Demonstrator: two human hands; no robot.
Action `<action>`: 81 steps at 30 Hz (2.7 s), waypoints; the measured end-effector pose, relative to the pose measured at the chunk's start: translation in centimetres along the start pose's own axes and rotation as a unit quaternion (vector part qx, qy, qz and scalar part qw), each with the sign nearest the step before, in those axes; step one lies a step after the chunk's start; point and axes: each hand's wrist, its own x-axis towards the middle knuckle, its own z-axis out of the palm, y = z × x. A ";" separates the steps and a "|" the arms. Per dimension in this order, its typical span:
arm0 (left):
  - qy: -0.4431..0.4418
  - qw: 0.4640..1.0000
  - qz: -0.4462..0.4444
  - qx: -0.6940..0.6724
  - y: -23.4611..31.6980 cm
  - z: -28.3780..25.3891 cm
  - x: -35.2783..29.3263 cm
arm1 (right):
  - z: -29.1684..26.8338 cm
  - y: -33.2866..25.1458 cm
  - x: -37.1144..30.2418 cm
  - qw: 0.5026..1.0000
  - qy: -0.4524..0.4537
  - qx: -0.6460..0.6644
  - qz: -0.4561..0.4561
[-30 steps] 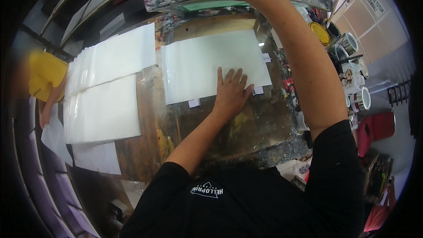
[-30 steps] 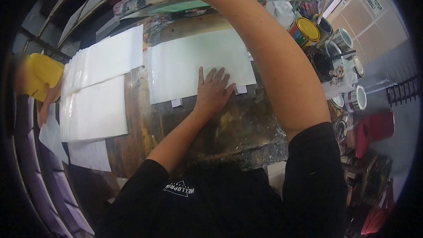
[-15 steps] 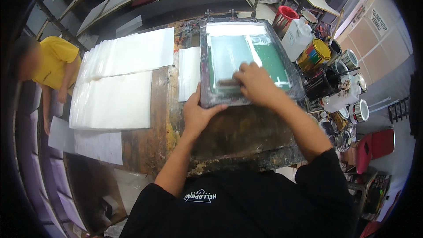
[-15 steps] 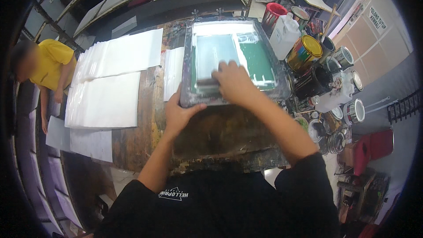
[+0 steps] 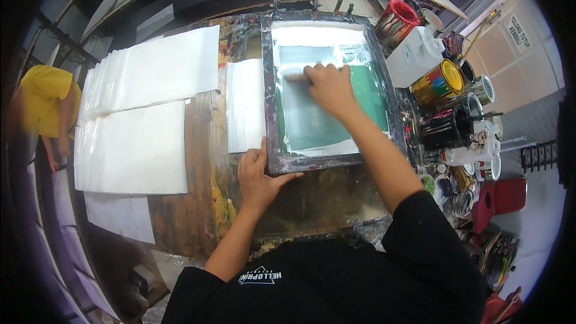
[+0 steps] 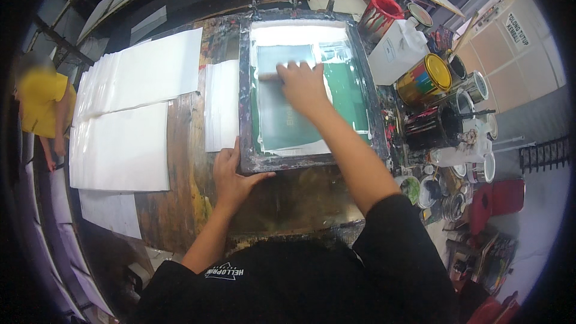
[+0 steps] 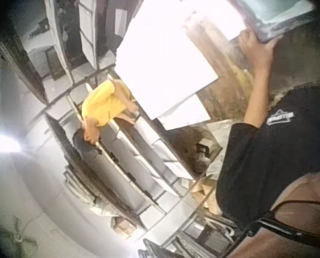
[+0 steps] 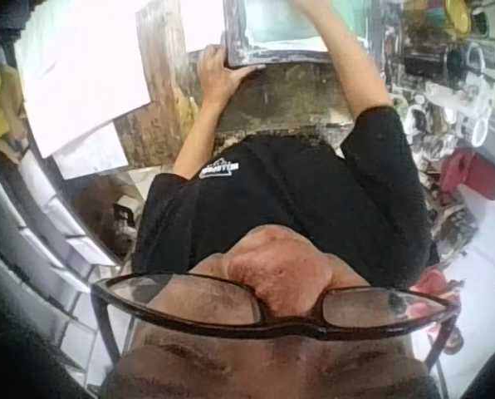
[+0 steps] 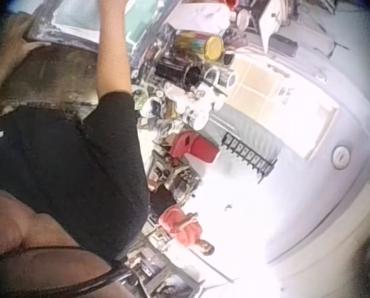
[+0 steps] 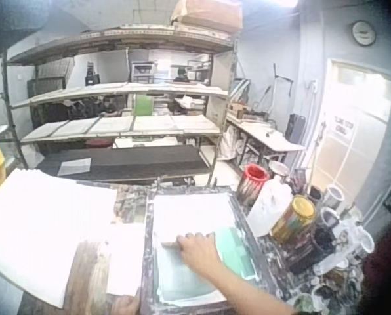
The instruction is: The person performs screen printing by placing white sheets on a table, aligning a screen frame, and using a squeegee to pull ink across the screen onto each sheet. Printed sheets are stacked to the side while the process repeats.
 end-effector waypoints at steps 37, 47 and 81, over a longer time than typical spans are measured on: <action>0.022 0.994 0.080 0.071 5.9 -4.2 5.5 | -20.6 -3.1 -0.6 0.941 0.330 -0.020 -0.069; -0.110 0.982 -0.025 0.152 4.7 -0.4 1.3 | -25.9 -3.1 4.1 0.971 0.233 0.055 0.007; -0.118 0.972 0.145 0.143 9.3 12.7 5.9 | -27.2 -2.0 4.7 0.981 0.173 0.073 -0.048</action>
